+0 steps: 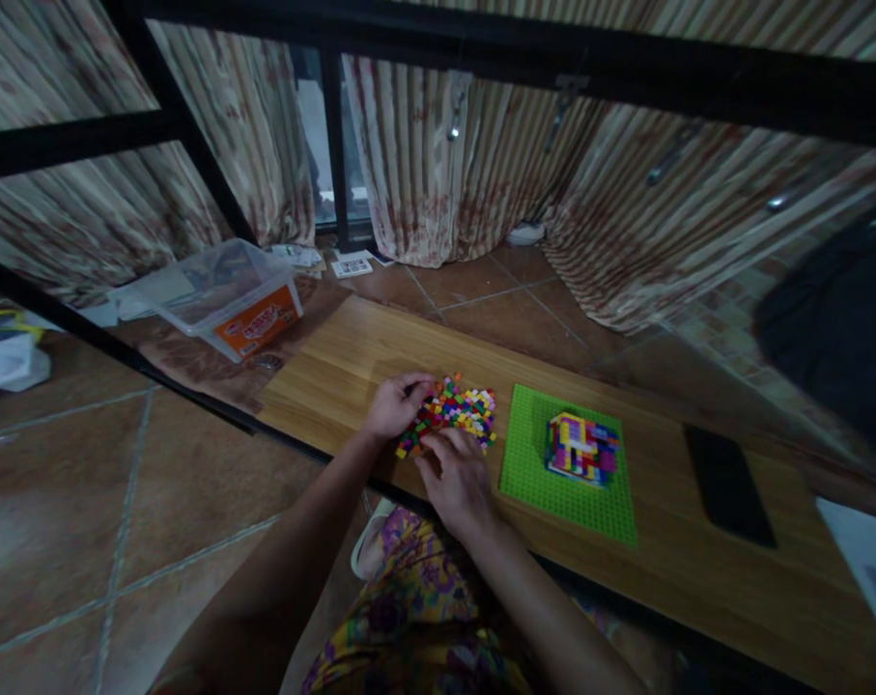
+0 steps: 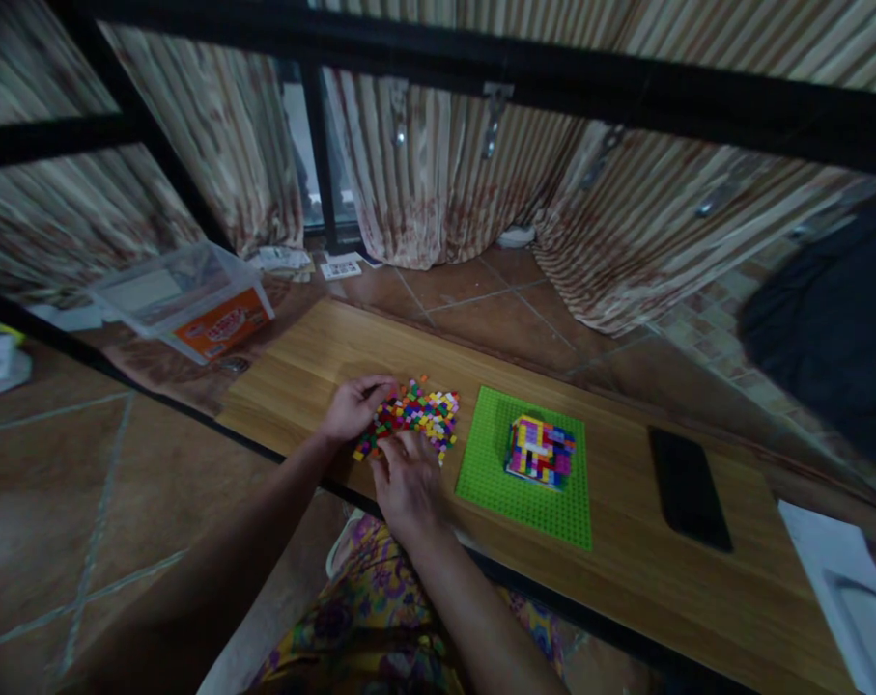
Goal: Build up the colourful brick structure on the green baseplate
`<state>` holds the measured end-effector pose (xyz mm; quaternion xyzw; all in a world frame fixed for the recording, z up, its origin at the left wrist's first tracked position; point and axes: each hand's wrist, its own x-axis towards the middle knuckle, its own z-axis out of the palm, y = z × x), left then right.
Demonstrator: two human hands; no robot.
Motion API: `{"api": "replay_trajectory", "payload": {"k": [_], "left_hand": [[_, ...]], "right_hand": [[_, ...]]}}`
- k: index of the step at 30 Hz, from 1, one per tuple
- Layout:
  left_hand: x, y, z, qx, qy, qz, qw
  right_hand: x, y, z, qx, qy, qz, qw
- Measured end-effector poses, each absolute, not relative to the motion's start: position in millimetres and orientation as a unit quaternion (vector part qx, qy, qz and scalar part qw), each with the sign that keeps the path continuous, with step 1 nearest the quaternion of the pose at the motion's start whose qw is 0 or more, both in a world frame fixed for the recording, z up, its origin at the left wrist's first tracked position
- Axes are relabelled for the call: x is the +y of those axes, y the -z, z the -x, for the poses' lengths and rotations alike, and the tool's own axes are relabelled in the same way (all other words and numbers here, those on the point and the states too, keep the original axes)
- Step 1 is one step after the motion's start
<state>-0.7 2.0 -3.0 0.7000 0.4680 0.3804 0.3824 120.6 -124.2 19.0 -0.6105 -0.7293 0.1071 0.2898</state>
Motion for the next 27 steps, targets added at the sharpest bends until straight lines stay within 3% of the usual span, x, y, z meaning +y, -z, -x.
{"api": "replay_trajectory", "payload": {"k": [5, 20, 27], "left_hand": [[0, 1, 0, 0.473, -0.385, -0.695, 0.381], [2, 6, 0, 0.465, -0.395, -0.695, 0.381], [2, 6, 0, 0.463, -0.394, -0.696, 0.381]], "right_hand": [[-114, -17, -111, -0.744, -0.092, 0.611, 0.256], [-111, -17, -135, -0.738, -0.067, 0.618, 0.263], [-104, -18, -126, -0.768, -0.064, 0.6, 0.213]]}}
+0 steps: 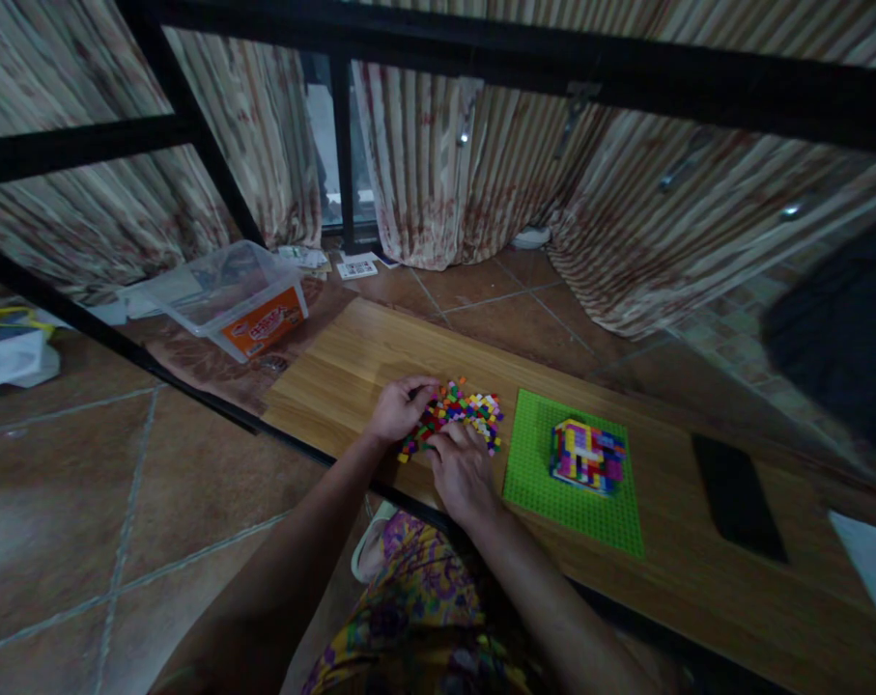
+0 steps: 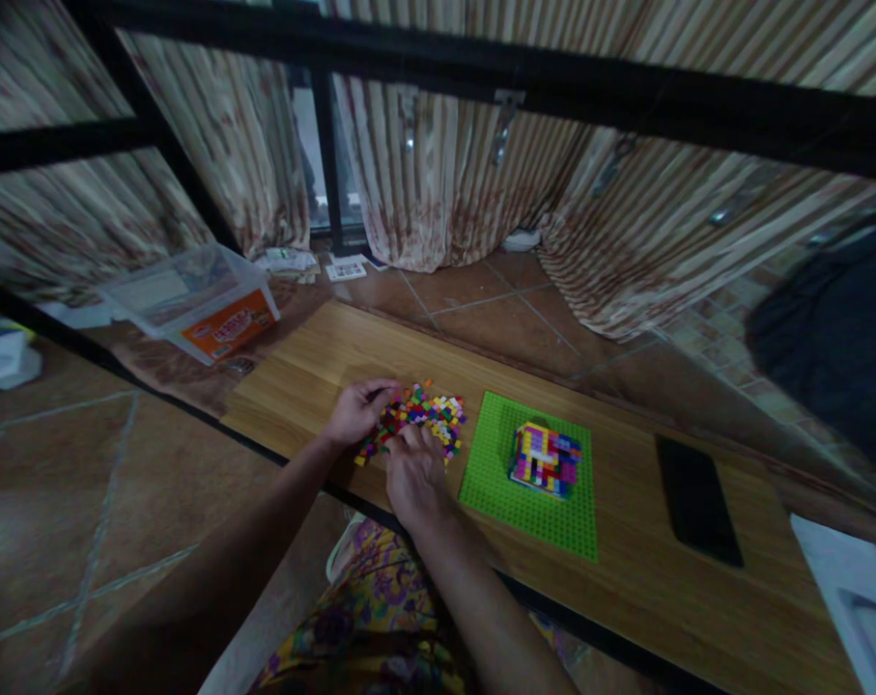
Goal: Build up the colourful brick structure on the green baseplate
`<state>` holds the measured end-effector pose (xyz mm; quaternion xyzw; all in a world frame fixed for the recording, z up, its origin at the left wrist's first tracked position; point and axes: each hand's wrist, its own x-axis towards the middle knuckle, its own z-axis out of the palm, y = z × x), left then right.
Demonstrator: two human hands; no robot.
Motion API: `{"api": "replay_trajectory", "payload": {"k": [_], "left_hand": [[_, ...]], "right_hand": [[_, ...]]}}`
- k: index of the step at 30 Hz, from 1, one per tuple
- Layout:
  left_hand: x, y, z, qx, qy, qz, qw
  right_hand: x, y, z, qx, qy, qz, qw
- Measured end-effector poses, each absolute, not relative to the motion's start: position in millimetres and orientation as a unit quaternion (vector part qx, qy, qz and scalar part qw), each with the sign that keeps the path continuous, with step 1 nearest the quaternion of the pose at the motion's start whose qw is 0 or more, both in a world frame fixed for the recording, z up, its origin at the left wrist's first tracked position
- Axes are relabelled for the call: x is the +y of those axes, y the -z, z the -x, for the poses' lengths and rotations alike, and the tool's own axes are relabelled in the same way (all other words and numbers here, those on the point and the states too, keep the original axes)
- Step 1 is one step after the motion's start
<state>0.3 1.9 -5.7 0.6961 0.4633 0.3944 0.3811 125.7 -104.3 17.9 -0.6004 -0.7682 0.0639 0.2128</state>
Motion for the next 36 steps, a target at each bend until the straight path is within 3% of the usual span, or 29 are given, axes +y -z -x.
{"api": "replay_trajectory", "payload": {"k": [4, 16, 31, 36], "left_hand": [[2, 6, 0, 0.465, -0.39, -0.696, 0.384], [2, 5, 1, 0.469, -0.391, -0.693, 0.383], [4, 7, 2, 0.468, -0.396, -0.684, 0.396], [3, 7, 2, 0.473, -0.396, -0.685, 0.388]], "right_hand": [[-103, -19, -126, -0.769, -0.064, 0.602, 0.208], [-108, -17, -149, -0.669, -0.098, 0.659, 0.33], [-100, -13, -156, -0.693, -0.053, 0.663, 0.279], [-103, -16, -159, -0.676, -0.089, 0.656, 0.324]]}}
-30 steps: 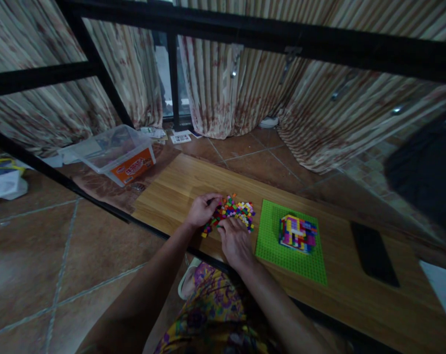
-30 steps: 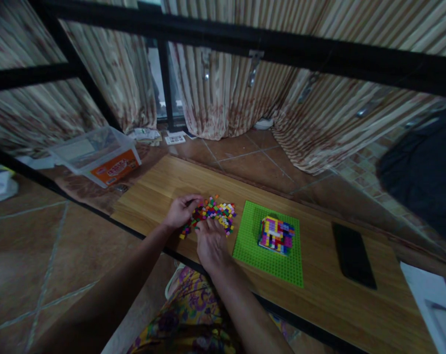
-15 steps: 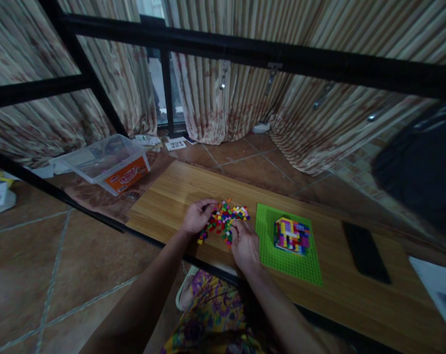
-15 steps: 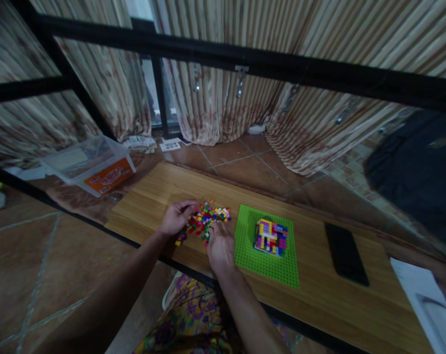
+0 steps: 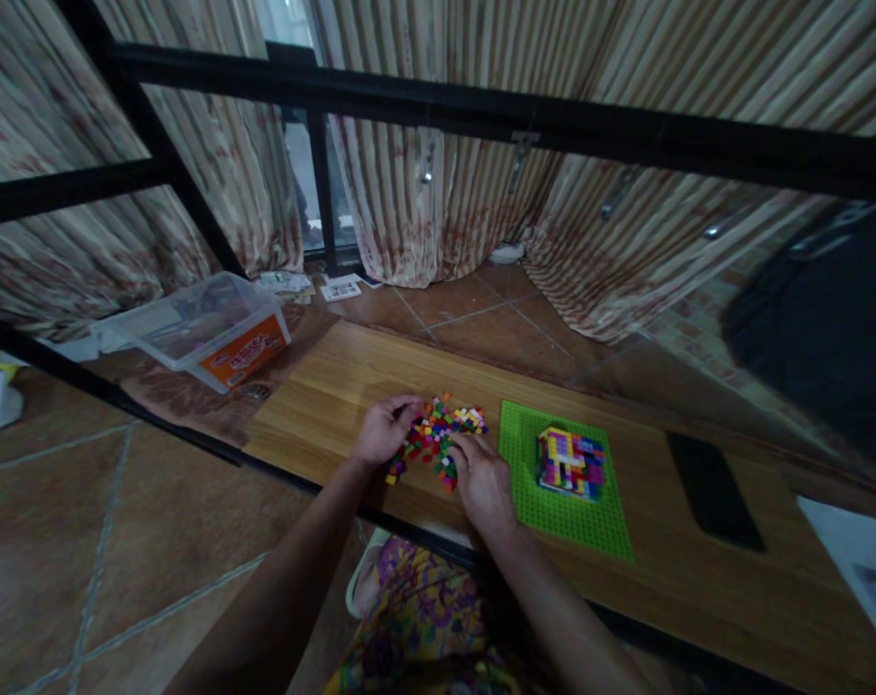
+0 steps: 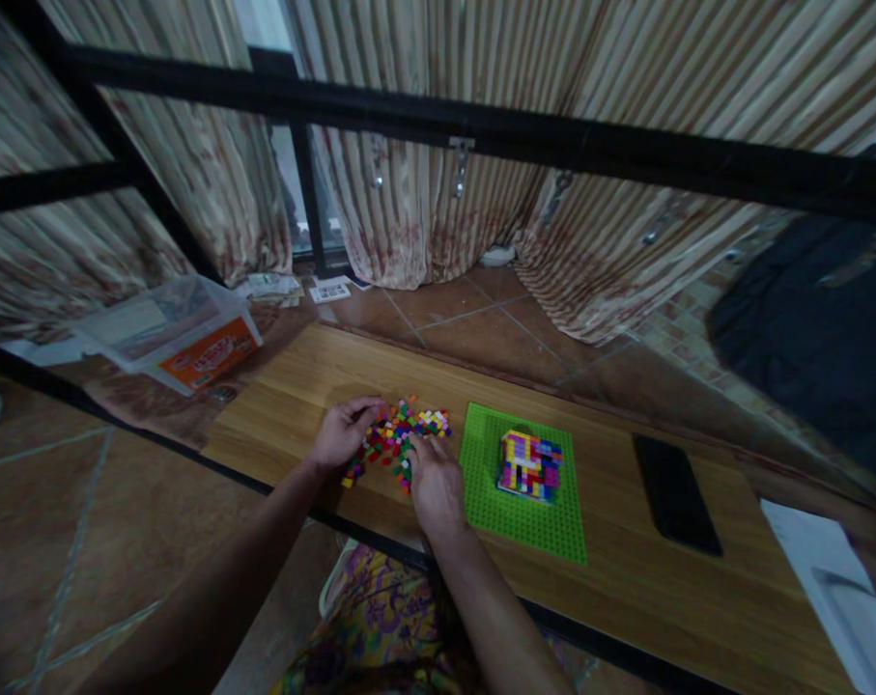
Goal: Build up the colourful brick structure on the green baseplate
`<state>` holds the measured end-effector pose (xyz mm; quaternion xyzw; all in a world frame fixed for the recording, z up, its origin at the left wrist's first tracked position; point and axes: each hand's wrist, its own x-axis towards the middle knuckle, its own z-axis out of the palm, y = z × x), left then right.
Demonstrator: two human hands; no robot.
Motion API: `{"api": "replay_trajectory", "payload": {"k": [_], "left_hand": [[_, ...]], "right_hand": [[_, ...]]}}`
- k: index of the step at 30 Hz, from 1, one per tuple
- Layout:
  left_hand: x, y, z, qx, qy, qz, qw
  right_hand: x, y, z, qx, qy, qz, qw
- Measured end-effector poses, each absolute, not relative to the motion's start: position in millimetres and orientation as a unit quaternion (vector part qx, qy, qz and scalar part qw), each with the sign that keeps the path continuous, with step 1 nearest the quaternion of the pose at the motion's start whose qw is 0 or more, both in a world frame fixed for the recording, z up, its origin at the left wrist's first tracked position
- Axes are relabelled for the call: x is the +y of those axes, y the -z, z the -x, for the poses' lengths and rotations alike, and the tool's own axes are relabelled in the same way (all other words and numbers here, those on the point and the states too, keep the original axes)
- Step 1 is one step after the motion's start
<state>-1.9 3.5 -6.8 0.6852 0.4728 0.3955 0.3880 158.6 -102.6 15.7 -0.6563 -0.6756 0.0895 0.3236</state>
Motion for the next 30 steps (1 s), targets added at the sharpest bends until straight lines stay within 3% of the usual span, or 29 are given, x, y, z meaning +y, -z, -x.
{"api": "replay_trajectory", "payload": {"k": [7, 12, 23, 30], "left_hand": [[4, 7, 3, 0.466, -0.394, -0.691, 0.387], [4, 8, 3, 0.465, -0.397, -0.689, 0.389], [6, 12, 3, 0.464, -0.397, -0.688, 0.391], [7, 15, 4, 0.464, -0.402, -0.684, 0.395]], "right_hand": [[-108, -25, -164, -0.607, -0.169, 0.661, 0.407], [-110, -28, -164, -0.582, -0.193, 0.671, 0.417], [-108, -24, -163, -0.6, -0.165, 0.657, 0.426], [-109, -27, -167, -0.584, -0.18, 0.629, 0.48]]}}
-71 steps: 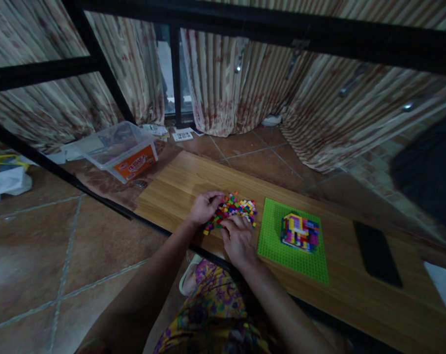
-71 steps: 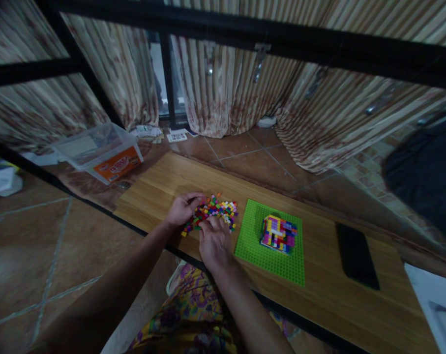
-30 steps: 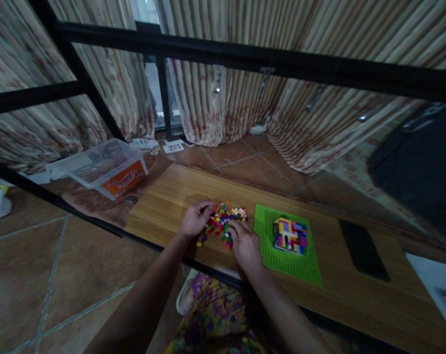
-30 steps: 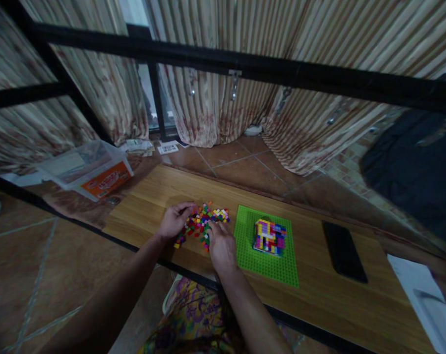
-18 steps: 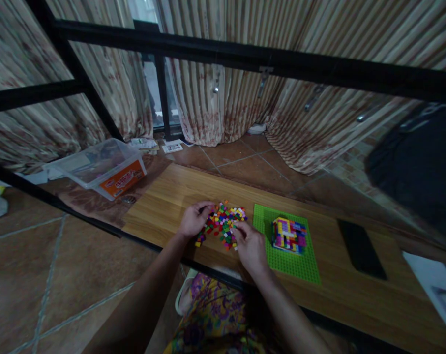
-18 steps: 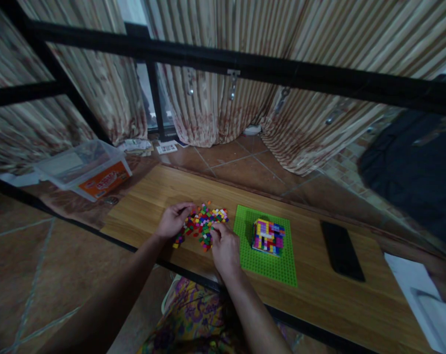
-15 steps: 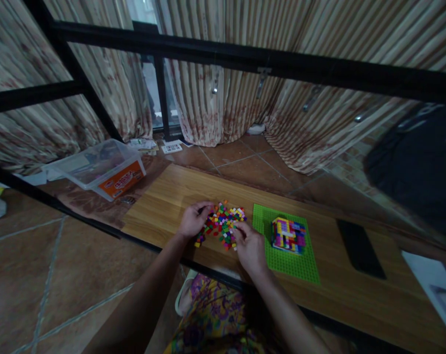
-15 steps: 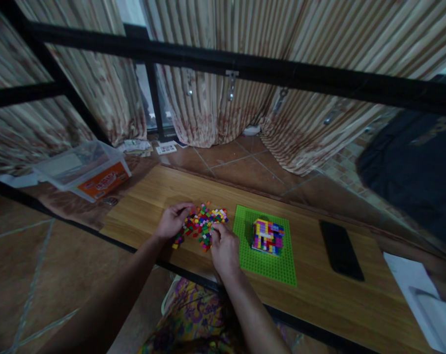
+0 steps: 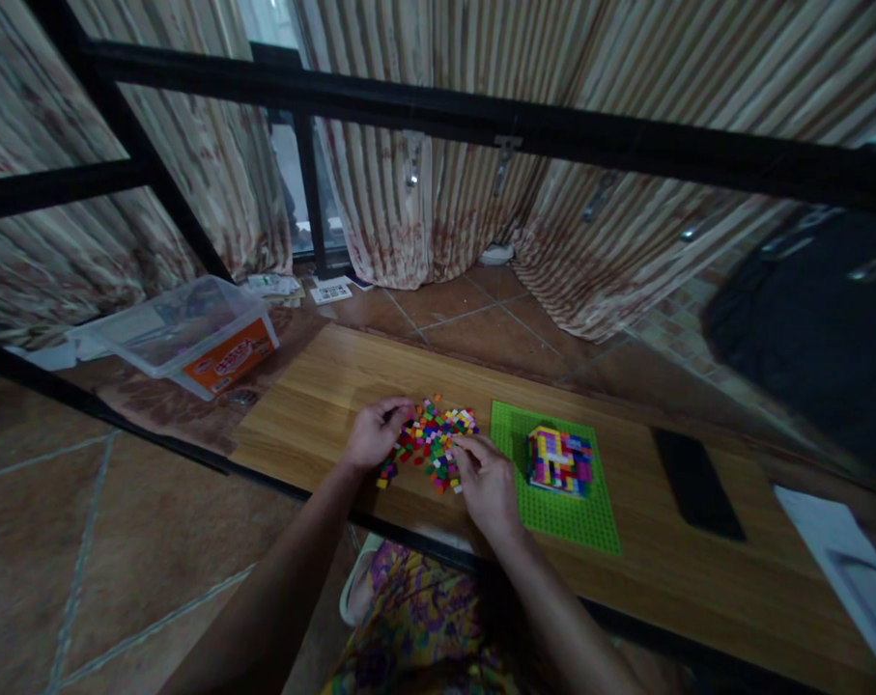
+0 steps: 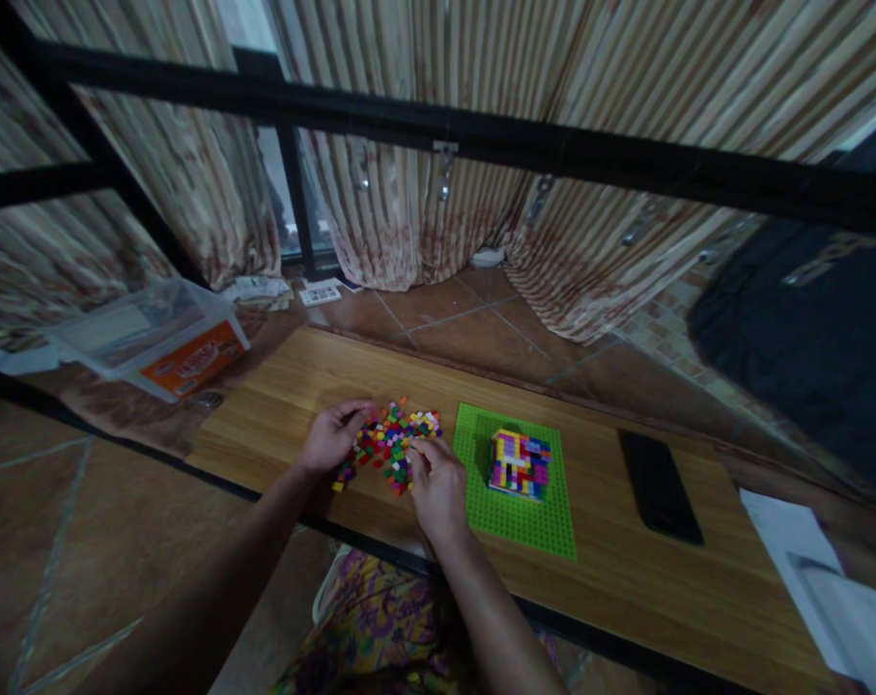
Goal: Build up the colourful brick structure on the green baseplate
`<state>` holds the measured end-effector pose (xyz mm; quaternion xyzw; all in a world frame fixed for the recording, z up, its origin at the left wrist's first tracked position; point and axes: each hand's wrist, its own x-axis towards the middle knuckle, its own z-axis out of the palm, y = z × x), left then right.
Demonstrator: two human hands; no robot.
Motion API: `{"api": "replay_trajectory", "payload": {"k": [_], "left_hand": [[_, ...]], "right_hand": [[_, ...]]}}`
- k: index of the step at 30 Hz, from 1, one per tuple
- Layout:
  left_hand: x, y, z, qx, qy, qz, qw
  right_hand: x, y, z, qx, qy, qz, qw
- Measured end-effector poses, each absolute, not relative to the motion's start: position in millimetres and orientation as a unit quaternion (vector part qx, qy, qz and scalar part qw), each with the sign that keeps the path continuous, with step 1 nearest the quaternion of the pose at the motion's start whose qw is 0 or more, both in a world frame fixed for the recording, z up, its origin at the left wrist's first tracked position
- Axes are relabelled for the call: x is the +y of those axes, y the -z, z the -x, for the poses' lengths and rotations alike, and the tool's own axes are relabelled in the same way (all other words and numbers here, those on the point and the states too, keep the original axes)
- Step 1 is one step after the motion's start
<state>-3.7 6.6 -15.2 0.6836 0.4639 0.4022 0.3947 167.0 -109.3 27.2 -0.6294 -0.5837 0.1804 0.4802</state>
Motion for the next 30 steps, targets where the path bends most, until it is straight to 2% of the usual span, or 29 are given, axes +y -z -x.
{"api": "replay_trajectory", "payload": {"k": [9, 19, 30], "left_hand": [[7, 11, 4, 0.467, -0.405, -0.68, 0.394], [8, 10, 6, 0.477, -0.391, -0.683, 0.391], [10, 11, 7, 0.484, -0.385, -0.684, 0.387]], "right_hand": [[-146, -29, -217, -0.45, -0.195, 0.685, 0.538], [-176, -39, -292, -0.411, -0.073, 0.751, 0.512], [-159, -22, -311, -0.402, -0.083, 0.752, 0.516]]}}
